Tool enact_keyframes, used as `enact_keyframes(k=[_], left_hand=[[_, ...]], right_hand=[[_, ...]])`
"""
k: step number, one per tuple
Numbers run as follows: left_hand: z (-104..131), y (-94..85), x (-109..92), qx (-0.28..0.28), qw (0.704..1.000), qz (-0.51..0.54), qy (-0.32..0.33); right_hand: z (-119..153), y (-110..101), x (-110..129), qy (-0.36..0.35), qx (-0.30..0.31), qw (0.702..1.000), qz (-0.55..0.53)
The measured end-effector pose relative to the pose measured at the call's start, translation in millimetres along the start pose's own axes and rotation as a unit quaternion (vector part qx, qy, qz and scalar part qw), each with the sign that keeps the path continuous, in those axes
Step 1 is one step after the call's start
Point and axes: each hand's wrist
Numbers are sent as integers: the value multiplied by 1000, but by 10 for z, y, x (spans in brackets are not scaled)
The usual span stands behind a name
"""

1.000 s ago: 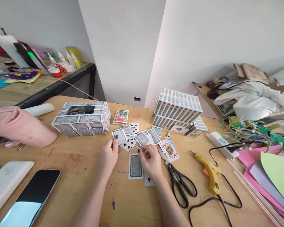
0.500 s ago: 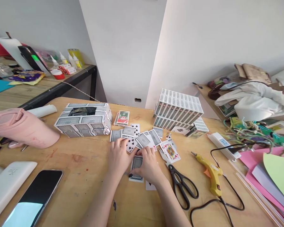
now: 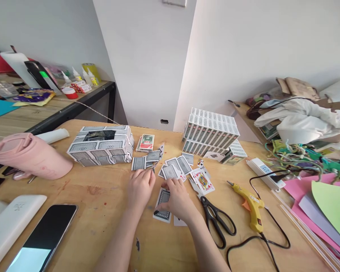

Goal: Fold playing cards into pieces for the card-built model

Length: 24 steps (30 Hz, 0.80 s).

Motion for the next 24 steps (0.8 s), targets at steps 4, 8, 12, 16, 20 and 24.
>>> enact_keyframes(k=[4, 8, 12, 16, 20, 24], left_hand=[[26, 38, 29, -39, 993, 85, -71], [29, 44, 58, 6, 941, 275, -196], [-3, 47, 106, 46, 862, 446, -237], [-27, 73, 131, 47, 840, 491, -225], [-24, 68, 71, 51, 800, 561, -208], [-10, 6, -50, 119, 752, 629, -157]], right_hand=[[78, -40, 120, 46, 26, 997, 50], [81, -50, 179, 86, 29, 995, 41], [18, -52, 80, 54, 10, 988, -144], [-68, -54, -49, 25, -99, 934, -341], [-122, -29, -113, 47, -158, 882, -441], [-144, 13, -135, 76, -185, 869, -452]])
Point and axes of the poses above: each hand's wrist, its own z-axis away from the middle knuckle, its own y-axis out of the palm, x = y × z, and after that the axes turned 15 degrees about x, right-handed
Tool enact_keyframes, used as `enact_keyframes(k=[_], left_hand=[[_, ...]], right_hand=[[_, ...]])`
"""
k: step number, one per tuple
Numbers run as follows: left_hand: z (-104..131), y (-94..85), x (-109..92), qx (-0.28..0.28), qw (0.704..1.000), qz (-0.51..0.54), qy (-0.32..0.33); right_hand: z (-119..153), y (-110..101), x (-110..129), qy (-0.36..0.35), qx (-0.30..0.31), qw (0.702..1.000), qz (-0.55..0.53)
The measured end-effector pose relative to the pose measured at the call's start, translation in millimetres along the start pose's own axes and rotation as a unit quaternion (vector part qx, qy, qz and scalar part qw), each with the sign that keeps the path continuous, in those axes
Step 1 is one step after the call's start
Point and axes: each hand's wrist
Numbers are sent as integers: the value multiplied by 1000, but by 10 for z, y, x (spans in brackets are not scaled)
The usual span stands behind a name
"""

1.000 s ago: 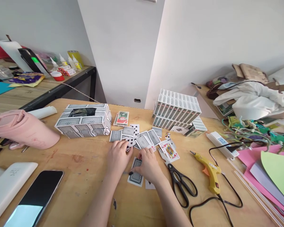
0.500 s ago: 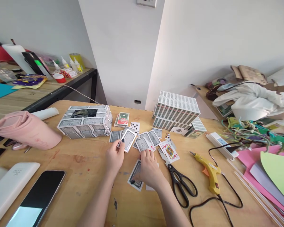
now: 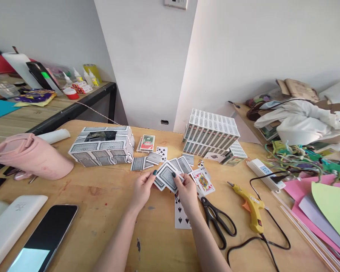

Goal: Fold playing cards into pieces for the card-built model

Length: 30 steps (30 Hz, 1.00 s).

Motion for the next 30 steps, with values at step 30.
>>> enact_keyframes(k=[30], left_hand=[[23, 95, 37, 10, 915, -292, 279]], right_hand=[[-12, -34, -6, -6, 87, 959, -269]])
Point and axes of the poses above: each hand's wrist, its own z-axis away from the middle knuckle, its own y-axis out of the palm, x = y × z, and after that the axes turned 15 degrees about x, right-handed
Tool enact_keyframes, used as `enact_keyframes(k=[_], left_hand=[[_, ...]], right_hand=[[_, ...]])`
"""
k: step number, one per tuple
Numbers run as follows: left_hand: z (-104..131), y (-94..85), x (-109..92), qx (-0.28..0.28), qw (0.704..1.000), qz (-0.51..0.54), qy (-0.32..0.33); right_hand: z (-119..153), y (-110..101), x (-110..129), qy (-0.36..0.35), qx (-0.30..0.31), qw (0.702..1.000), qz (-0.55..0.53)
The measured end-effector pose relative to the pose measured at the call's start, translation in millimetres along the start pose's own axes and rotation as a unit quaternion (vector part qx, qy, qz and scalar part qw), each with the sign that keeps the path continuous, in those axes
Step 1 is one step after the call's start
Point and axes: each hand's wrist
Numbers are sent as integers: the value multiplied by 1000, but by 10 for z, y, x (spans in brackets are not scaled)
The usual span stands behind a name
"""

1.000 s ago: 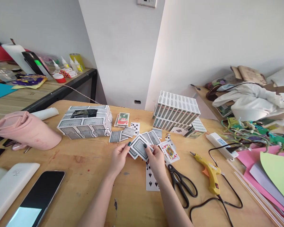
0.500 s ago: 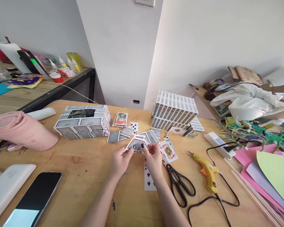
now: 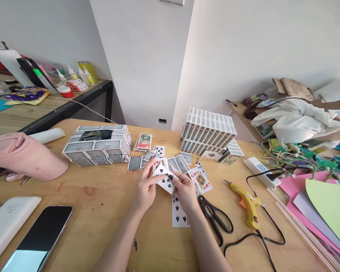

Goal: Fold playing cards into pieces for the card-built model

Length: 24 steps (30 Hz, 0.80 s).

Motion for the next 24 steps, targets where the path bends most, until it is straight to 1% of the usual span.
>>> enact_keyframes(k=[3, 6, 8, 10, 13, 17, 22, 24], left_hand=[[-8, -9, -33, -24, 989, 129, -68], [-33, -28, -56, -53, 956, 243, -156], [-51, -28, -53, -64, 939, 264, -210], [-62, -20, -31, -70, 935, 246, -247], [-52, -10, 13, -70, 939, 210, -263], [-18, -13, 12, -24, 942, 203, -266], [-16, -1, -68, 56, 927, 264, -259], [-30, 11, -75, 63, 921, 283, -259]], right_hand=[[-18, -33, -36, -10, -34, 999, 25], [-24, -59, -60, 0, -43, 995, 95], [-19, -61, -69, 5, -27, 990, 136], [-10, -53, -71, 5, -6, 988, 156], [-1, -36, -63, -3, 2, 985, 173], [-10, -35, -56, -37, -24, 981, 188], [-30, -59, -72, -41, -44, 984, 170], [-24, -50, -61, -37, -46, 986, 157]])
Point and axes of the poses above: each hand's wrist, its own z-axis away from the middle knuckle, its own y-axis out of the palm, x = y × z, and after that the axes turned 15 degrees about x, right-handed
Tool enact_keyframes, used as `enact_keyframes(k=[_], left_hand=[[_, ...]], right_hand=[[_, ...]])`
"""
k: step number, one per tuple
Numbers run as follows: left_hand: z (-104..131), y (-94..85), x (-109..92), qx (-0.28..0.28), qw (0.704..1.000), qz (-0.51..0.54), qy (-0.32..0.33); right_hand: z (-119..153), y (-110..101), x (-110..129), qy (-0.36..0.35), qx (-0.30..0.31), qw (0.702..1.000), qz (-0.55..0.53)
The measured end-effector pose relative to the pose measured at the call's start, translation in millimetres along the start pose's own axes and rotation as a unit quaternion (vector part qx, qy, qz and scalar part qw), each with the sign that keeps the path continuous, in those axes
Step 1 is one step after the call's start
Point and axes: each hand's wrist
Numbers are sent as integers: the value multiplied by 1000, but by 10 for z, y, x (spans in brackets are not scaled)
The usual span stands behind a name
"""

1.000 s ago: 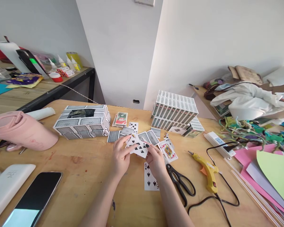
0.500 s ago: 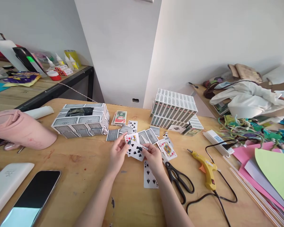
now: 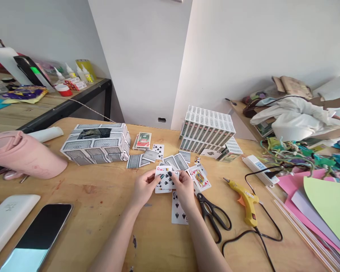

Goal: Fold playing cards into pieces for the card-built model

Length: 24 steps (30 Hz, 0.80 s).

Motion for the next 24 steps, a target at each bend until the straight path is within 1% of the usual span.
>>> enact_keyframes(k=[2, 5, 7, 8, 10, 13, 15, 17, 19, 22, 24], left_hand=[[-22, 2, 7, -25, 999, 21, 4], [-52, -6, 21, -73, 995, 61, 10], [-60, -6, 17, -84, 993, 83, 11], [-59, -3, 10, -84, 993, 87, 9], [-51, 10, -13, -71, 994, 87, 1], [-32, 34, -48, -21, 998, 62, -21], [-23, 41, -48, -4, 999, 38, -29], [-22, 34, -20, -22, 999, 19, -29], [-29, 17, 22, -54, 998, 16, -27], [-41, -13, 55, -86, 994, 53, -38], [-45, -25, 36, -99, 990, 91, -51]], right_hand=[[16, 11, 32, -2, 18, 1000, -25], [39, 26, 73, -6, 86, 995, -48], [39, 22, 69, -1, 110, 993, -47], [34, 15, 57, 1, 107, 993, -49], [19, -7, 27, 0, 71, 995, -65], [1, -37, -1, 3, 16, 995, -100], [-1, -46, 0, 12, 9, 995, -103], [3, -44, 10, 15, 10, 996, -82], [10, -35, 23, 16, 14, 998, -61], [18, -20, 40, 27, 53, 996, -64], [19, -19, 42, 33, 70, 995, -64]])
Point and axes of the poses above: each hand's wrist, its own z-axis away from the middle knuckle, its own y-axis out of the palm, x = y × z, and after that the axes turned 15 degrees about x, right-handed
